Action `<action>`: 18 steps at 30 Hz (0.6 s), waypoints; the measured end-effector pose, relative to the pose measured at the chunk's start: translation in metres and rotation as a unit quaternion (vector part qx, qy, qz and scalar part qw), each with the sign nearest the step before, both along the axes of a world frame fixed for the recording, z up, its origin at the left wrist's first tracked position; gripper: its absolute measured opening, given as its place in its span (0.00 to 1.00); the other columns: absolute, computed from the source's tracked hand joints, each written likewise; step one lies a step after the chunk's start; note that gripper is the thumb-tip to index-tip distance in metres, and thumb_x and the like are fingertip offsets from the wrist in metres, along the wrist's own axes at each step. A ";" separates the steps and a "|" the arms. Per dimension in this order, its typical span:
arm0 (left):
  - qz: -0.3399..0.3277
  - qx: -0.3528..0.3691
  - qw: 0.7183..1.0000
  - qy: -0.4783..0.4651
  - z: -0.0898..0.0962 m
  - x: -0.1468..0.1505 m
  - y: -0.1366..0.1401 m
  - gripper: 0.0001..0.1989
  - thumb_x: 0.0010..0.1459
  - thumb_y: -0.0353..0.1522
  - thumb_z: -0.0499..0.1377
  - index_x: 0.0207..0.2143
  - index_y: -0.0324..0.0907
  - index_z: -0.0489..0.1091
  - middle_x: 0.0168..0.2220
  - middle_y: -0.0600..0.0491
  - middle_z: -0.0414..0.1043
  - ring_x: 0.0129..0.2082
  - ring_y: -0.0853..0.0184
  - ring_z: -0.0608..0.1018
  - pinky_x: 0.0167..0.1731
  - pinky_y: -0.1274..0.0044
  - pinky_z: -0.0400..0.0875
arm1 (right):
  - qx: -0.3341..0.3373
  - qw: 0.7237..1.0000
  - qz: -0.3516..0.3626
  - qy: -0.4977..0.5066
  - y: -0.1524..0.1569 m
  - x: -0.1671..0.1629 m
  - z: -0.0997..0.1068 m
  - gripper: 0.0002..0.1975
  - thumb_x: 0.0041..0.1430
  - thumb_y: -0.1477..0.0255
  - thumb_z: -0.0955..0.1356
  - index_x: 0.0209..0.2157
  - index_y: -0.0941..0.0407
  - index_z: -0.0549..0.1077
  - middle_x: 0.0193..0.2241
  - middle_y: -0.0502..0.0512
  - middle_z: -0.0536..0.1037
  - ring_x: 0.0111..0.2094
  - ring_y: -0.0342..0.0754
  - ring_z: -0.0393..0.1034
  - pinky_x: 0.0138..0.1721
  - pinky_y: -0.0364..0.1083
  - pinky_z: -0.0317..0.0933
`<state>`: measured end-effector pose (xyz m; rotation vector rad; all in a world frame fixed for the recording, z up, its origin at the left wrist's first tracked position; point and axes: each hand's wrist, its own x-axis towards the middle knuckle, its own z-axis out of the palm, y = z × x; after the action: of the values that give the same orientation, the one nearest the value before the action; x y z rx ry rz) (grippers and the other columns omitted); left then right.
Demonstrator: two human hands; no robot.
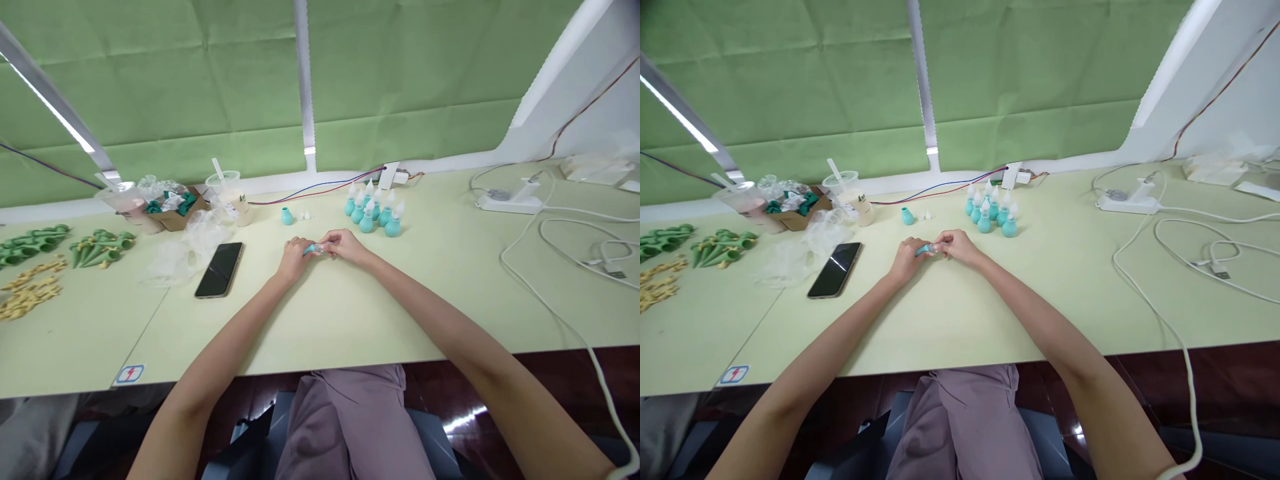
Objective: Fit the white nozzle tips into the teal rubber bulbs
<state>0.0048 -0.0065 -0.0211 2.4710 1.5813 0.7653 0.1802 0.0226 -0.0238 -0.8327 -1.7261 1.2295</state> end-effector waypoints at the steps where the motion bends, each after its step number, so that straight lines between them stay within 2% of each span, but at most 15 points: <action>1: 0.000 -0.002 1.000 0.008 0.000 0.000 0.000 0.11 0.55 0.37 0.58 0.39 0.43 0.73 0.35 0.49 0.74 0.39 0.60 0.70 0.40 0.71 0.61 | -0.002 1.000 0.001 -0.005 0.000 0.000 0.000 0.11 0.41 0.66 0.71 0.25 0.59 0.74 0.15 0.47 0.70 0.16 0.39 0.62 0.20 0.41 0.59; 10: 0.005 -0.007 1.000 0.024 0.004 0.003 -0.003 0.12 0.54 0.37 0.59 0.40 0.42 0.72 0.36 0.48 0.74 0.40 0.60 0.70 0.40 0.70 0.60 | -0.015 1.000 -0.019 -0.003 0.000 -0.004 -0.001 0.12 0.41 0.67 0.71 0.27 0.61 0.75 0.15 0.47 0.70 0.16 0.39 0.62 0.20 0.40 0.59; 15: 0.013 0.003 1.000 -0.018 0.002 0.004 -0.001 0.12 0.54 0.37 0.59 0.40 0.42 0.72 0.36 0.48 0.74 0.40 0.59 0.70 0.41 0.70 0.61 | -0.015 0.999 -0.037 0.022 -0.001 -0.009 -0.004 0.13 0.42 0.67 0.71 0.29 0.61 0.75 0.18 0.49 0.73 0.17 0.40 0.65 0.22 0.41 0.60; 18: 0.014 -0.016 0.997 -0.078 -0.001 0.005 0.002 0.14 0.52 0.36 0.60 0.41 0.41 0.71 0.36 0.48 0.73 0.40 0.59 0.70 0.41 0.70 0.61 | 0.022 0.998 -0.058 -0.017 -0.003 -0.007 0.001 0.13 0.46 0.66 0.70 0.32 0.59 0.75 0.22 0.50 0.75 0.20 0.41 0.68 0.24 0.41 0.63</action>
<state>0.0102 -0.0047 -0.0218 2.3101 1.5636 0.9055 0.1729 0.0200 -0.0232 -0.9188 -1.7022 1.1025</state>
